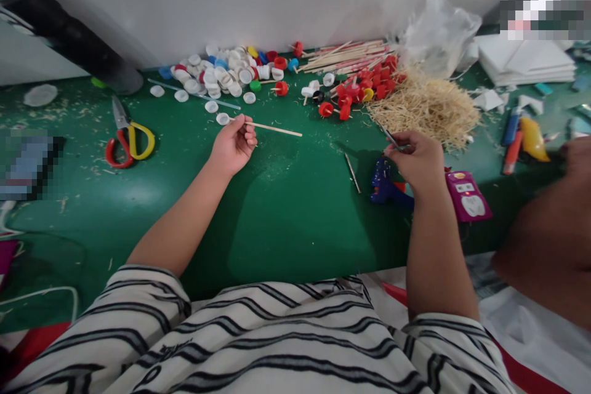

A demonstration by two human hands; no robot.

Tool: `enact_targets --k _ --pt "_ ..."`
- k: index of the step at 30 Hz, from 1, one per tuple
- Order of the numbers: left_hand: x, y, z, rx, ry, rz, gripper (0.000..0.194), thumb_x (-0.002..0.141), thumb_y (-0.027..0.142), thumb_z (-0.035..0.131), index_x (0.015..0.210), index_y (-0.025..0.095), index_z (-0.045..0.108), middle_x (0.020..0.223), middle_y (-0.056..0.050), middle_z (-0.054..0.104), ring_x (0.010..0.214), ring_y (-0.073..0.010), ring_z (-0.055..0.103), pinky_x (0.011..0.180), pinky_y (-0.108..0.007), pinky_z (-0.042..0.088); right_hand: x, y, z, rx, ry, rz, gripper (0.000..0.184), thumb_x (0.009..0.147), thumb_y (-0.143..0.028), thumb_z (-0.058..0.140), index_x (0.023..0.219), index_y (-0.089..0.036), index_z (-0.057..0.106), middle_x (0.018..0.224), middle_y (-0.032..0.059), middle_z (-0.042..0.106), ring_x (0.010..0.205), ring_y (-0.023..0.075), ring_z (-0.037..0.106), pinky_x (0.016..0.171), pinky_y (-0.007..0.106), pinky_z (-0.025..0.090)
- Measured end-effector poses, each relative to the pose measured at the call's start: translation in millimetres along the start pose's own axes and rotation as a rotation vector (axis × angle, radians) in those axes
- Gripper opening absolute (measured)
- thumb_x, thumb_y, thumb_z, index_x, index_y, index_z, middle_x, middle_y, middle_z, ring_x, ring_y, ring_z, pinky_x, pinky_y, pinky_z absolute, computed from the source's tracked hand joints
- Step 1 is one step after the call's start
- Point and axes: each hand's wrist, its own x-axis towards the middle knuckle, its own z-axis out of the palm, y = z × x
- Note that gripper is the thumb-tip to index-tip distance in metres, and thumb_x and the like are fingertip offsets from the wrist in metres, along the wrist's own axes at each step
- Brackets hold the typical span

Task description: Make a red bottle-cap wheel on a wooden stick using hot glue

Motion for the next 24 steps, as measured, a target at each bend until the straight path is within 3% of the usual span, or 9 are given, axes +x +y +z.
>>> enact_targets --k 4,19,24 --pt "0.4 -0.8 -1.0 -0.003 -0.008 0.007 0.028 0.105 0.024 0.060 0.080 0.015 0.069 0.064 0.004 0.063 0.050 -0.0012 0.057 0.050 -0.013 0.050 -1.1 -0.3 -0.4 0.004 0.004 -0.014 0.038 0.062 -0.028 0.079 0.098 -0.019 0.080 0.074 -0.0002 0.070 0.061 0.0127 0.050 0.060 0.029 0.042" --pt "-0.4 -0.5 0.8 0.017 0.016 0.004 0.024 0.101 0.026 0.068 0.079 0.016 0.069 0.064 0.004 0.063 0.049 -0.0012 0.057 0.050 -0.012 0.049 -2.7 -6.3 1.9 0.031 0.022 0.040 0.037 0.059 -0.028 0.081 0.095 -0.020 0.079 0.075 0.0019 0.072 0.060 0.0145 0.053 0.056 0.029 0.041" --pt "-0.3 -0.9 0.1 -0.011 -0.011 0.010 0.026 0.103 0.024 0.064 0.079 0.015 0.070 0.064 0.003 0.063 0.050 -0.0016 0.058 0.049 -0.013 0.049 -2.8 -5.7 0.9 0.027 0.014 0.033 0.036 0.062 -0.025 0.082 0.098 -0.019 0.080 0.078 0.0022 0.074 0.061 0.0142 0.055 0.059 0.029 0.045"
